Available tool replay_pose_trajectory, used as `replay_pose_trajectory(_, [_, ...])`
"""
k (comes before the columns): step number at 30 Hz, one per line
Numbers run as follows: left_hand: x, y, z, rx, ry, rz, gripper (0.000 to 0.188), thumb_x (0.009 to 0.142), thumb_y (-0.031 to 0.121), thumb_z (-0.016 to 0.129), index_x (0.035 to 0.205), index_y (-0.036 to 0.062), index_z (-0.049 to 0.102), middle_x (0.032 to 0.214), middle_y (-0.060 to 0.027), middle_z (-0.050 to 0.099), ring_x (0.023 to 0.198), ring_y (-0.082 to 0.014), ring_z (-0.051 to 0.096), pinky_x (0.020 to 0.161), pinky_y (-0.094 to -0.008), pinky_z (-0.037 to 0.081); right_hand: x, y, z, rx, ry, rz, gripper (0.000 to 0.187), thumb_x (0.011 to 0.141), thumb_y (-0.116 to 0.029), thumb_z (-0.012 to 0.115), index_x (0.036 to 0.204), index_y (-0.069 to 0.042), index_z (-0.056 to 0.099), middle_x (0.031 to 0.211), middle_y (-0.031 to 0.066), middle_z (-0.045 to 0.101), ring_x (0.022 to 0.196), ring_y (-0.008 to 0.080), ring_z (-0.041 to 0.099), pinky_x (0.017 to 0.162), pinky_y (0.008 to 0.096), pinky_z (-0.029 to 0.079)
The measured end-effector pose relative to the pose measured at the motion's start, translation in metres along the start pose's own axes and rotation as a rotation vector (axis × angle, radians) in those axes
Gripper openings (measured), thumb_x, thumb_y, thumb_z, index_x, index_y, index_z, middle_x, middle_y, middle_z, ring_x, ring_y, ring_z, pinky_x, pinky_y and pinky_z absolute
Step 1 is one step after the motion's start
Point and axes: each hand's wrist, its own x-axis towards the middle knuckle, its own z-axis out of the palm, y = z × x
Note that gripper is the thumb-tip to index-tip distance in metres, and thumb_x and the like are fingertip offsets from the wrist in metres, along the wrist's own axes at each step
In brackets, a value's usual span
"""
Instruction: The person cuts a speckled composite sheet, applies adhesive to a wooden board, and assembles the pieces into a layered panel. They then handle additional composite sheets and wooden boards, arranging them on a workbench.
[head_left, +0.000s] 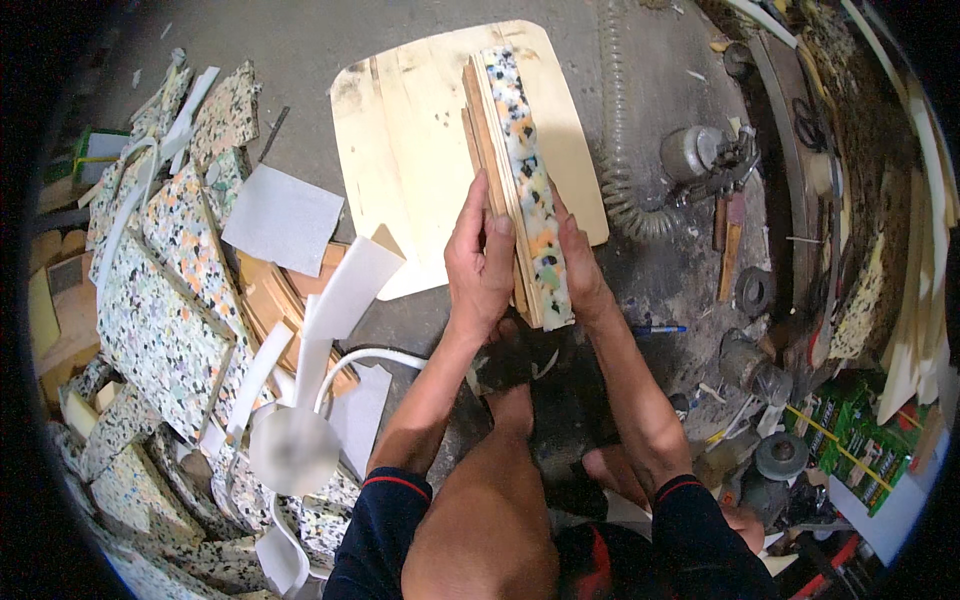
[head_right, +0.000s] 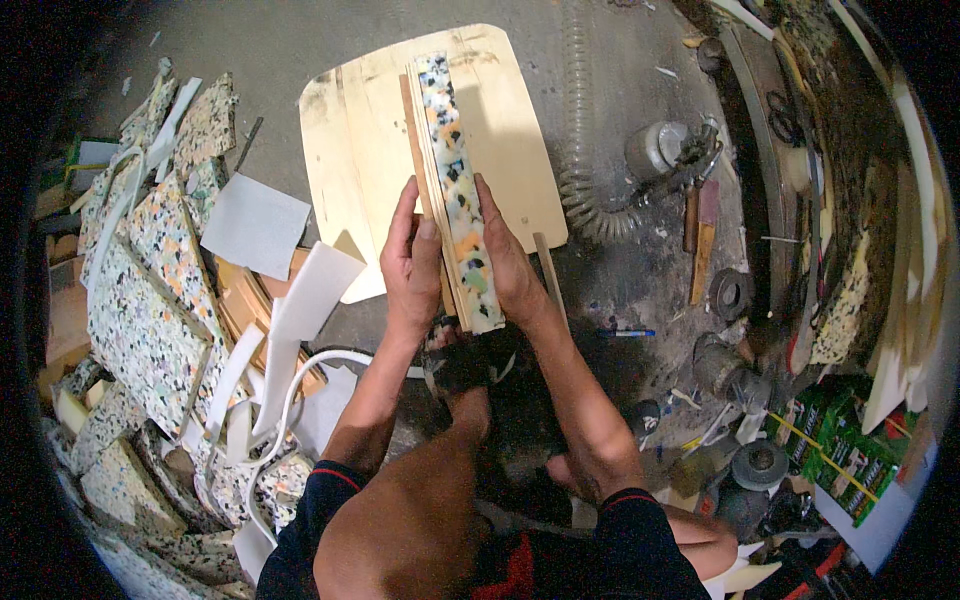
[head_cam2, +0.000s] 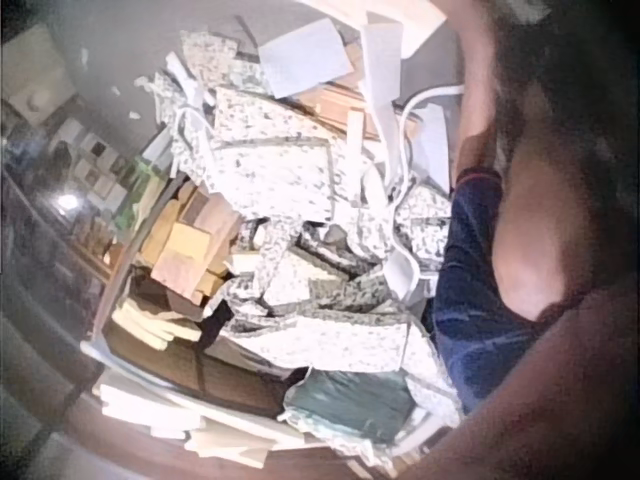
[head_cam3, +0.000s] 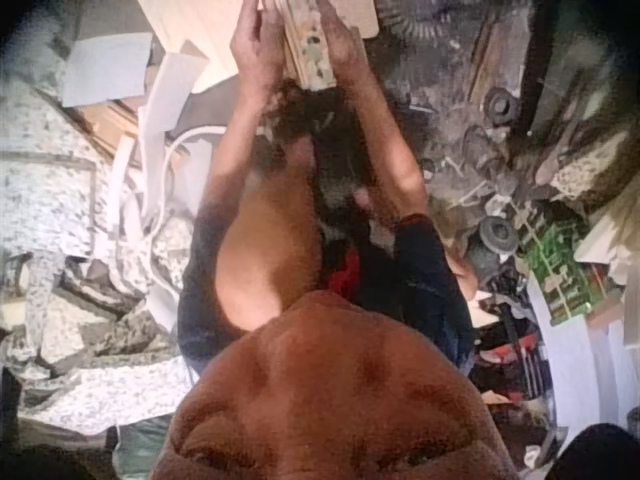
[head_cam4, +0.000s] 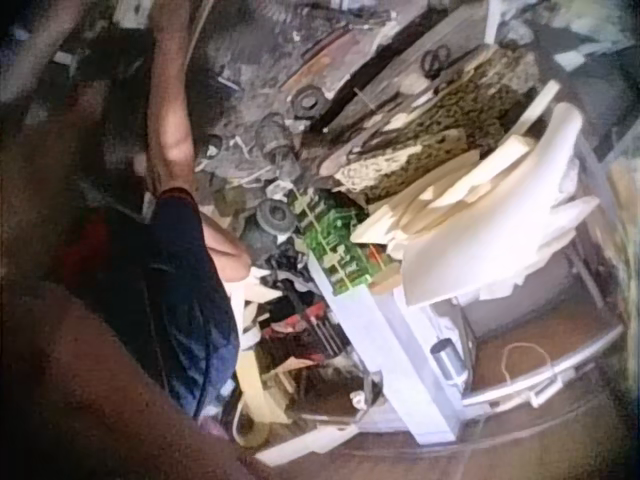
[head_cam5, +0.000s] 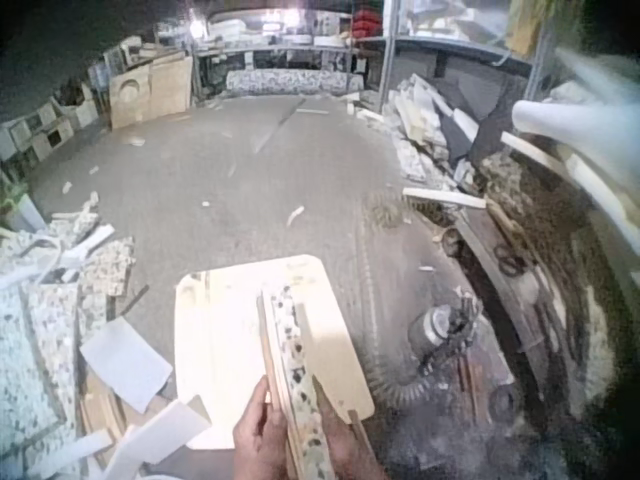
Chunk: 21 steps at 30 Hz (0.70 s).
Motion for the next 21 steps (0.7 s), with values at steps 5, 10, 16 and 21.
replay_pose_trajectory(5, [-0.001, -0.028, -0.005, 0.053, 0.005, -0.002, 0.059, 0.104, 0.026, 0.051, 0.152, -0.0032, 0.037, 0.115, -0.0151, 0.066, 0.104, -0.0177, 0.06, 0.094, -0.0309, 0.048, 0.004, 0.015, -0.011, -0.248, 0.011, 0.026, 0.072, 0.109, -0.044, 0.025, 0.158, 0.007, 0.015, 0.163, 0.0232, 0.025, 0.151, 0.0302, 0.024, 0.123, 0.0375, 0.019])
replay_pose_trajectory(10, [-0.007, -0.044, -0.011, 0.184, -0.03, -0.129, 0.053, 0.103, 0.023, 0.047, 0.151, 0.0002, 0.041, 0.116, -0.0188, 0.067, 0.104, -0.0238, 0.064, 0.093, -0.0345, 0.049, 0.003, 0.044, -0.011, -0.297, 0.063, 0.071, 0.071, 0.109, -0.046, 0.028, 0.159, 0.003, 0.019, 0.162, 0.0202, 0.029, 0.15, 0.0276, 0.028, 0.122, 0.0365, 0.02])
replay_pose_trajectory(16, [0.046, -0.047, -0.013, 0.223, 0.082, -0.126, 0.052, 0.108, 0.03, 0.038, 0.149, -0.0016, 0.043, 0.141, -0.0266, 0.056, 0.13, -0.0333, 0.056, 0.11, -0.0372, 0.04, 0.046, 0.038, -0.02, -0.274, 0.027, 0.006, 0.075, 0.108, -0.051, 0.024, 0.159, 0.003, 0.017, 0.165, 0.0206, 0.023, 0.153, 0.0298, 0.023, 0.123, 0.0374, 0.017])
replay_pose_trajectory(21, [0.083, -0.055, -0.008, 0.049, 0.047, -0.151, 0.055, 0.11, 0.031, 0.035, 0.155, -0.0015, 0.034, 0.153, -0.0197, 0.045, 0.141, -0.0265, 0.044, 0.116, -0.0347, 0.033, 0.119, 0.027, -0.011, -0.37, 0.022, -0.044, 0.083, 0.106, -0.061, 0.016, 0.159, 0.003, 0.016, 0.165, 0.0216, 0.021, 0.153, 0.0304, 0.022, 0.124, 0.0367, 0.016])
